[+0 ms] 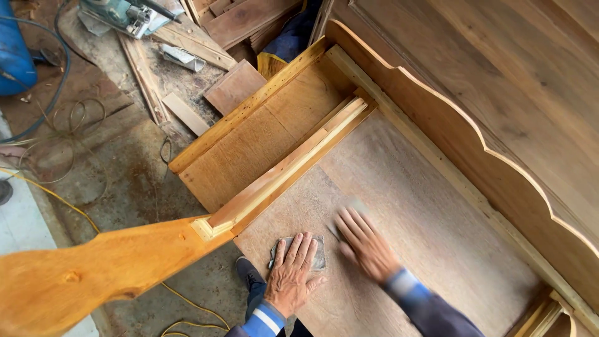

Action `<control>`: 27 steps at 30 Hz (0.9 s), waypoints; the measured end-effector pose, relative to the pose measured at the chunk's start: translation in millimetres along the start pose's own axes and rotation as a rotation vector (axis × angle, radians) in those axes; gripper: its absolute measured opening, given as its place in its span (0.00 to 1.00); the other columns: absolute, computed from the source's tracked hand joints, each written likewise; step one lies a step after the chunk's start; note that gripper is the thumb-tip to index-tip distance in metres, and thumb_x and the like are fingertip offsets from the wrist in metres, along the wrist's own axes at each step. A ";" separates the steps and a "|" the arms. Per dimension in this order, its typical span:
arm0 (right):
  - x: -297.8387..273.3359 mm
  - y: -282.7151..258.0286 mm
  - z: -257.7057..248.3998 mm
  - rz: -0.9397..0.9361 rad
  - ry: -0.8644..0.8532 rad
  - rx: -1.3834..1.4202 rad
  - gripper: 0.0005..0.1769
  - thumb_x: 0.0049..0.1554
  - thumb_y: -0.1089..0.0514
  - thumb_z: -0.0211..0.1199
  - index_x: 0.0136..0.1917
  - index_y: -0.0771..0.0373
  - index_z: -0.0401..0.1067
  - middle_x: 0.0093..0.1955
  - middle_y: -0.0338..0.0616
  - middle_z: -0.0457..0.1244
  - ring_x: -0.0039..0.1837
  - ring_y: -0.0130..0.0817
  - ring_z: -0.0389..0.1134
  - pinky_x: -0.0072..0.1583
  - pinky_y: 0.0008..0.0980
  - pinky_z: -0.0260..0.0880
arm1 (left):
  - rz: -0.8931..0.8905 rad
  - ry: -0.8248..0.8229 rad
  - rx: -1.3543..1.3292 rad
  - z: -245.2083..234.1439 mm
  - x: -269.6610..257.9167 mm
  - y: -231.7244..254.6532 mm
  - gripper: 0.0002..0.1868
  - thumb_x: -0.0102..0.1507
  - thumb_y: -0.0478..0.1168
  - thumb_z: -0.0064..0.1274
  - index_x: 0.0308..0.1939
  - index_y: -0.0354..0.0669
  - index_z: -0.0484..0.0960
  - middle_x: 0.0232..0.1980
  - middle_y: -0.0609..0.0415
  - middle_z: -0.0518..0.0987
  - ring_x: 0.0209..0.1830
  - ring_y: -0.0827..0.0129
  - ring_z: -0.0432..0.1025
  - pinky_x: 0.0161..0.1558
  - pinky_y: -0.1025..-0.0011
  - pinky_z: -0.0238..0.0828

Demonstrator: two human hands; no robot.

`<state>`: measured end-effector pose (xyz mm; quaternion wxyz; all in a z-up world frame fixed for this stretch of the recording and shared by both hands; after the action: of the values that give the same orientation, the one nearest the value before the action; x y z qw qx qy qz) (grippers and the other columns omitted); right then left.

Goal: Sand the surfaces of a wooden cabinet or furniture piece using sandpaper.

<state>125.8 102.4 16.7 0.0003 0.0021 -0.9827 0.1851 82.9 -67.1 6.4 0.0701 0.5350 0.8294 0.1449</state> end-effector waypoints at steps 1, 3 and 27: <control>-48.8 2.7 9.6 0.008 -0.002 -0.003 0.36 0.66 0.45 0.45 0.82 0.63 0.47 0.85 0.54 0.42 0.85 0.46 0.39 0.81 0.46 0.34 | 0.007 -0.002 -0.006 1.7 0.6 -1.7 0.47 0.66 0.64 0.42 0.78 0.33 0.52 0.83 0.41 0.49 0.83 0.52 0.41 0.76 0.47 0.31; -160.6 12.6 17.8 0.103 -0.141 -0.031 0.40 0.62 0.38 0.48 0.80 0.60 0.50 0.83 0.46 0.44 0.83 0.45 0.39 0.78 0.46 0.36 | 0.007 -0.007 -0.009 6.8 1.2 -3.3 0.48 0.66 0.65 0.41 0.78 0.33 0.52 0.82 0.41 0.48 0.82 0.51 0.41 0.76 0.45 0.30; -323.7 40.4 36.7 1.341 0.493 -0.306 0.29 0.69 0.50 0.48 0.79 0.62 0.62 0.81 0.58 0.55 0.80 0.55 0.53 0.80 0.54 0.43 | 0.263 -0.089 -0.040 -2.4 58.9 -48.0 0.48 0.64 0.64 0.46 0.78 0.38 0.52 0.82 0.44 0.49 0.83 0.53 0.41 0.76 0.43 0.31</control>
<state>449.3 128.0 -32.7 0.1083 -0.6420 -0.7590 0.0011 16.0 -32.6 -4.1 0.0979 0.6436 0.7450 0.1452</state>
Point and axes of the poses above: each hand's wrist, its own x-axis towards the middle knuckle, its own z-axis out of the palm, y = z × x, the point moved 8 cm from there along x, towards the middle knuckle
